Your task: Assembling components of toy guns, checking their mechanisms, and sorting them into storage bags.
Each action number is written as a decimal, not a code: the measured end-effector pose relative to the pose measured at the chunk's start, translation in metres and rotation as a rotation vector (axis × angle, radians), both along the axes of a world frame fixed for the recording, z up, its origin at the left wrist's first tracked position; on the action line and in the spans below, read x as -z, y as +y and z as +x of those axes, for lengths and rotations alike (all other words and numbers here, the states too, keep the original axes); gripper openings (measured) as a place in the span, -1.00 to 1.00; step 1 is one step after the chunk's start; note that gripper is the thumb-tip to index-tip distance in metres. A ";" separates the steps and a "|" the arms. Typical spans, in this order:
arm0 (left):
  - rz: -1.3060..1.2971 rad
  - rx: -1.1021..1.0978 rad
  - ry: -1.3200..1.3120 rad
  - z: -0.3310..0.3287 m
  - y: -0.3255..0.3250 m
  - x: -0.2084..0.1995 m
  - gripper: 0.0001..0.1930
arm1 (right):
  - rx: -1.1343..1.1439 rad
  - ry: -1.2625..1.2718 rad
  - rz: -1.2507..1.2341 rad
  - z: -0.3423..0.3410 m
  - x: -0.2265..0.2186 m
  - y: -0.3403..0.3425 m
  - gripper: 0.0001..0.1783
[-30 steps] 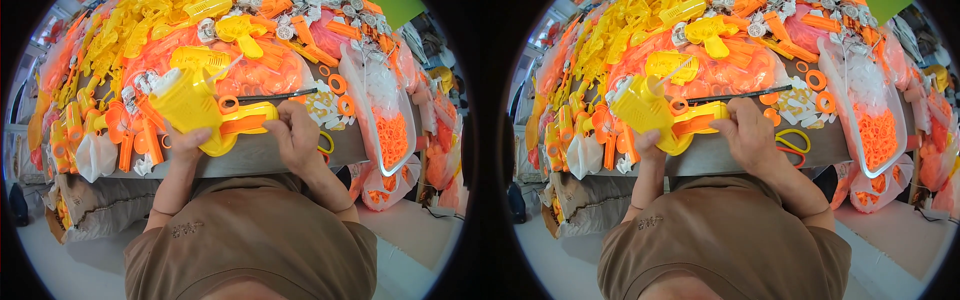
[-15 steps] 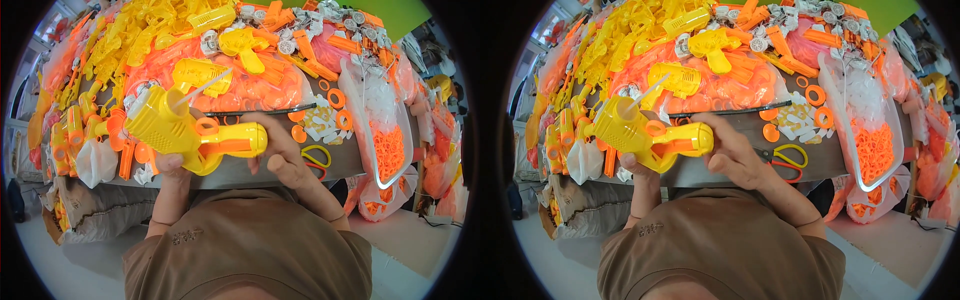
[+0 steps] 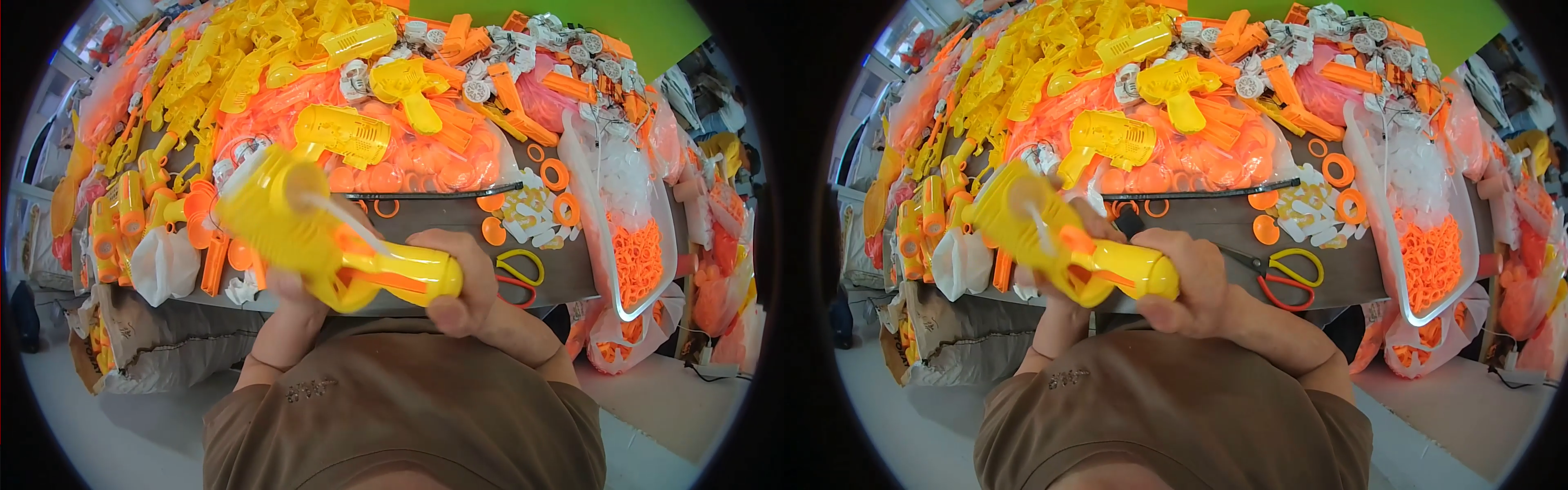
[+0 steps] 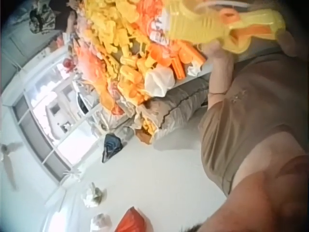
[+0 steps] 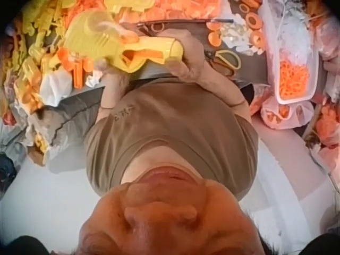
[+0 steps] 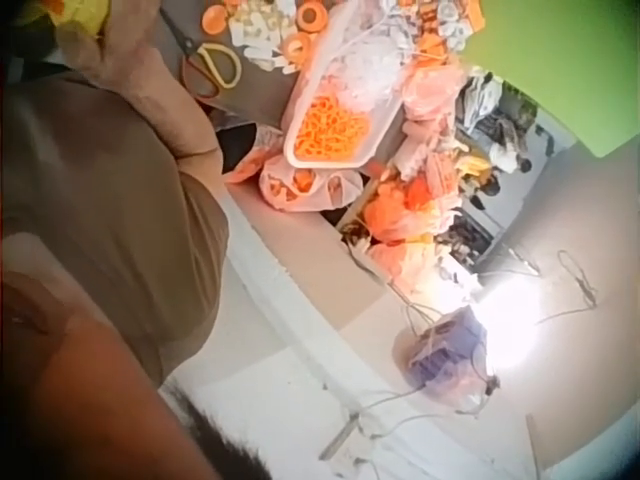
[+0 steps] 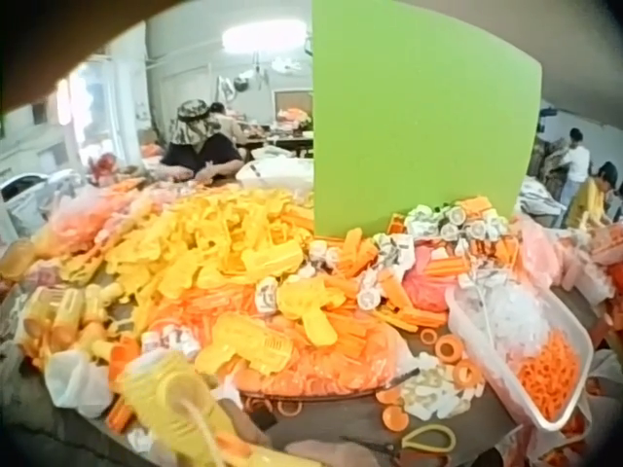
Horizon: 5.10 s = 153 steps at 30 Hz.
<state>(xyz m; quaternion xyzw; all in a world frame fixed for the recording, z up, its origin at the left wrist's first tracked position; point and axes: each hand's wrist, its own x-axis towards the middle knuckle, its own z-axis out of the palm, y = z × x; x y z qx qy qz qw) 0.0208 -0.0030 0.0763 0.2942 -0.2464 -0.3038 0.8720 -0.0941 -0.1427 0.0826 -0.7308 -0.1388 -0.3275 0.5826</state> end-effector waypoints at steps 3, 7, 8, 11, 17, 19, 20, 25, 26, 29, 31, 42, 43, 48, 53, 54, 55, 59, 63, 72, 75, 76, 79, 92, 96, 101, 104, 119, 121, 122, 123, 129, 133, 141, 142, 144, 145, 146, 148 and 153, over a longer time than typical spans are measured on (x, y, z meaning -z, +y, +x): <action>-0.041 0.013 0.017 0.011 -0.004 0.016 -0.18 | 0.111 0.168 -0.048 0.005 -0.005 -0.001 -0.40; 0.151 -0.137 -0.105 -0.002 0.005 0.011 -0.15 | -0.027 0.142 0.325 0.014 0.020 -0.004 -0.38; 0.196 -0.112 -0.194 0.001 0.008 0.011 -0.15 | -0.028 0.145 0.326 0.013 0.019 -0.003 -0.38; 0.158 -0.139 -0.036 0.017 0.004 0.016 -0.21 | -0.121 0.528 0.289 0.011 0.001 -0.003 -0.31; 0.038 -0.149 0.136 0.028 0.004 0.028 -0.20 | 0.119 0.313 0.155 0.009 -0.035 -0.027 -0.14; -0.005 -0.135 0.180 0.030 0.002 0.026 -0.18 | 0.076 0.340 0.150 0.004 -0.033 -0.025 -0.14; 0.003 -0.140 0.184 0.032 0.002 0.025 -0.18 | 0.035 0.363 0.144 0.003 -0.031 -0.023 -0.14; -0.383 0.223 0.565 0.061 -0.008 0.023 -0.33 | -0.137 0.494 0.209 0.013 -0.002 -0.002 -0.23; -0.486 0.331 0.584 0.064 -0.009 0.022 -0.46 | -0.182 0.530 0.275 0.015 0.005 0.003 -0.26; -0.431 0.256 0.564 0.061 -0.012 0.014 -0.51 | -0.214 0.504 0.428 0.024 0.022 0.017 -0.34; -0.430 0.228 0.541 0.053 -0.016 0.005 -0.49 | -0.196 0.490 0.494 0.028 0.019 0.023 -0.33; 0.091 -0.257 0.152 0.004 -0.005 0.013 -0.22 | -0.046 0.349 0.186 0.044 0.022 0.041 -0.38; 0.083 -0.169 0.132 0.008 0.002 0.027 -0.22 | -0.142 0.449 0.110 0.039 0.021 0.035 -0.41; 0.071 0.061 -0.005 0.013 0.013 0.045 -0.19 | -0.162 0.734 -0.087 0.005 0.018 -0.046 -0.58; 0.071 0.265 -0.100 0.007 0.016 0.051 -0.18 | 0.147 0.561 0.011 -0.002 -0.038 -0.049 -0.52; 0.113 0.268 -0.087 0.003 0.018 0.052 -0.17 | 0.183 0.377 -0.342 0.004 -0.043 -0.039 -0.50; 0.156 0.268 -0.077 0.000 0.020 0.053 -0.15 | 0.212 0.182 -0.692 0.010 -0.044 -0.030 -0.47; 0.263 0.309 -0.184 -0.008 0.035 0.063 -0.03 | 0.087 0.211 -0.708 0.012 -0.015 -0.015 -0.50; 0.384 0.416 -0.266 -0.007 0.047 0.050 0.03 | 0.030 0.142 -0.517 0.001 0.004 -0.003 -0.60; 0.531 0.114 -0.171 -0.010 0.017 0.039 -0.20 | 0.026 0.623 -0.314 -0.009 0.009 -0.020 -0.56; 0.387 0.152 0.126 -0.007 0.012 0.040 -0.31 | 0.445 0.504 -0.341 -0.033 0.016 -0.053 -0.68; 0.409 0.128 0.102 -0.003 0.011 0.042 -0.32 | 0.544 0.540 -0.501 -0.041 0.022 -0.063 -0.71; 0.458 0.055 0.028 0.004 0.008 0.039 -0.35 | 0.682 0.584 -0.741 -0.054 0.044 -0.071 -0.77; 0.357 -0.181 0.031 0.017 0.007 0.033 -0.39 | -0.003 0.459 0.809 -0.055 0.025 -0.050 -0.85; 0.321 -0.208 0.022 0.015 0.006 0.034 -0.40 | -0.079 0.556 0.977 -0.032 0.032 -0.025 -0.77; 0.332 -0.189 0.041 0.015 0.009 0.033 -0.38 | 0.059 0.573 0.866 -0.026 0.037 -0.010 -0.73; 0.353 -0.160 0.027 0.014 0.011 0.031 -0.36 | 0.022 0.581 0.769 -0.026 0.041 -0.009 -0.72; 0.277 0.036 0.086 0.006 0.026 0.022 -0.26 | -0.168 0.697 0.149 -0.040 0.020 -0.029 -0.75; 0.371 0.052 0.066 0.003 0.029 0.021 -0.25 | -0.276 0.797 0.373 -0.046 0.023 -0.021 -0.75; 0.371 0.048 0.067 0.002 0.030 0.022 -0.25 | -0.280 0.798 0.371 -0.049 0.025 -0.019 -0.75; 0.388 0.070 0.109 0.002 0.030 0.024 -0.25 | -0.297 0.820 0.424 -0.052 0.027 -0.017 -0.75; 0.435 0.002 0.134 0.003 0.026 0.036 -0.33 | -0.214 0.950 0.535 -0.042 0.032 -0.021 -0.76; 0.454 -0.043 0.036 0.010 0.029 0.040 -0.32 | -0.011 0.850 0.169 -0.035 0.044 -0.037 -0.78; 0.334 -0.027 0.171 0.002 0.015 0.037 -0.40 | 0.830 0.546 -0.727 -0.041 0.060 -0.089 -0.82; 0.336 -0.032 0.171 0.000 0.012 0.037 -0.40 | 0.825 0.545 -0.725 -0.041 0.060 -0.092 -0.82; 0.320 0.031 0.187 -0.002 0.006 0.037 -0.39 | 0.848 0.515 -0.685 -0.041 0.056 -0.096 -0.85; 0.307 0.055 0.185 -0.001 0.003 0.038 -0.39 | 0.846 0.510 -0.683 -0.042 0.053 -0.096 -0.85; 0.308 0.052 0.181 -0.002 0.002 0.040 -0.39 | 0.849 0.523 -0.597 -0.045 0.051 -0.096 -0.86; 0.331 0.112 0.177 -0.004 0.001 0.042 -0.37 | 0.863 0.538 -0.511 -0.051 0.047 -0.102 -0.86; 0.326 0.095 0.212 -0.011 0.005 0.043 -0.37 | 1.085 0.591 -0.570 -0.068 0.042 -0.156 -0.85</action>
